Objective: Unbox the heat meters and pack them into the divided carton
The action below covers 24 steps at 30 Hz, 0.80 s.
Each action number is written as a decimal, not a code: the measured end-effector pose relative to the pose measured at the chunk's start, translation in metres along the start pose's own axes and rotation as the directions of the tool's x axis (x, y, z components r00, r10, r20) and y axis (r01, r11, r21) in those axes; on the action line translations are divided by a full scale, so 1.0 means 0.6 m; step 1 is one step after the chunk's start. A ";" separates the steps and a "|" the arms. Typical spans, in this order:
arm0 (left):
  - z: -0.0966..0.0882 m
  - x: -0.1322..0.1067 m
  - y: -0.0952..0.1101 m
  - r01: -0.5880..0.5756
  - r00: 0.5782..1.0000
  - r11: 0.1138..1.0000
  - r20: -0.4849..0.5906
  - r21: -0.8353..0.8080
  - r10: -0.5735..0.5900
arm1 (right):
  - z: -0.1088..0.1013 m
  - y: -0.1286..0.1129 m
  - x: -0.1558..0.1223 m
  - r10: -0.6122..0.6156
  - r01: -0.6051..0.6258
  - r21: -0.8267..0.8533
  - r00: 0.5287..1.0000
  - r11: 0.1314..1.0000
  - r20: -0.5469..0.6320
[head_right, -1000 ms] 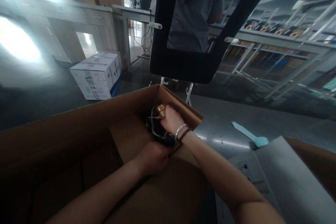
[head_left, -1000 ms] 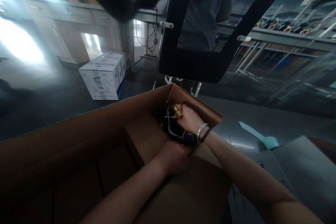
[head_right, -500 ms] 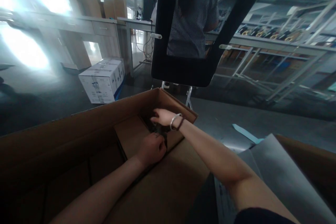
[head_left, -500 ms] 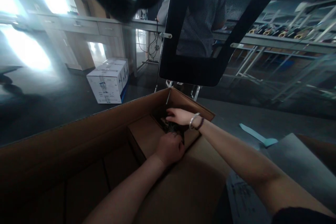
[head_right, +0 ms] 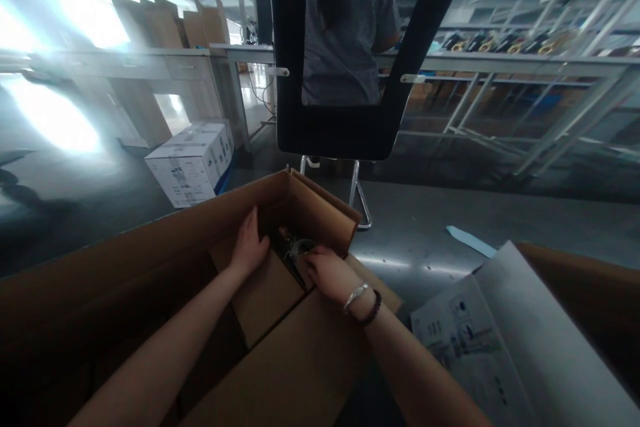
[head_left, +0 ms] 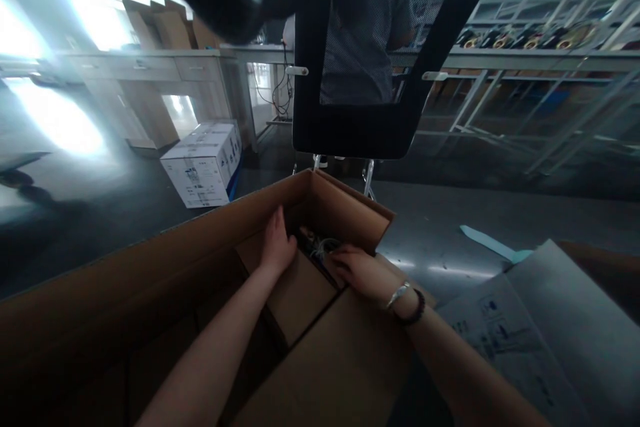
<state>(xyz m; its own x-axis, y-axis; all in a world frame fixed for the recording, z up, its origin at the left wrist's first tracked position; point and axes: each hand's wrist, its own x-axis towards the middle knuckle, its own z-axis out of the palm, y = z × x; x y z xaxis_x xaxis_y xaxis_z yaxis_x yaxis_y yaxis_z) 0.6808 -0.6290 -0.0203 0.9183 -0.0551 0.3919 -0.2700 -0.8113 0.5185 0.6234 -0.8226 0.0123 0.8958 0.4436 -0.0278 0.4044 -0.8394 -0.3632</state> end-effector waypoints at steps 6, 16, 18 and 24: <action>0.001 0.002 0.004 -0.177 0.947 0.984 0.277 0.022 0.164 | -0.044 -0.004 -0.033 -0.125 0.084 -0.094 0.571 0.992 -0.812; -0.009 -0.027 0.036 -0.049 0.913 0.999 0.406 0.009 0.041 | -0.032 0.032 0.005 0.166 0.015 0.228 0.638 0.974 -0.752; -0.001 -0.033 0.056 0.008 0.896 0.997 0.441 0.074 -0.040 | -0.037 0.031 0.004 0.236 0.040 0.340 0.643 0.939 -0.728; 0.015 -0.045 0.080 0.002 0.930 0.989 0.364 0.150 -0.057 | -0.034 0.010 0.004 0.166 0.095 0.495 0.873 0.864 -0.458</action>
<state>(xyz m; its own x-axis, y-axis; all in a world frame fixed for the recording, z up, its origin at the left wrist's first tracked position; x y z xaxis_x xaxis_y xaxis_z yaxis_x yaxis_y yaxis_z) 0.6458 -0.6718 -0.0127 0.9745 -0.2168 0.0578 -0.2216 -0.8894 0.3999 0.6320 -0.8330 0.0290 0.9340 0.1043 0.3418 0.3434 -0.5270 -0.7774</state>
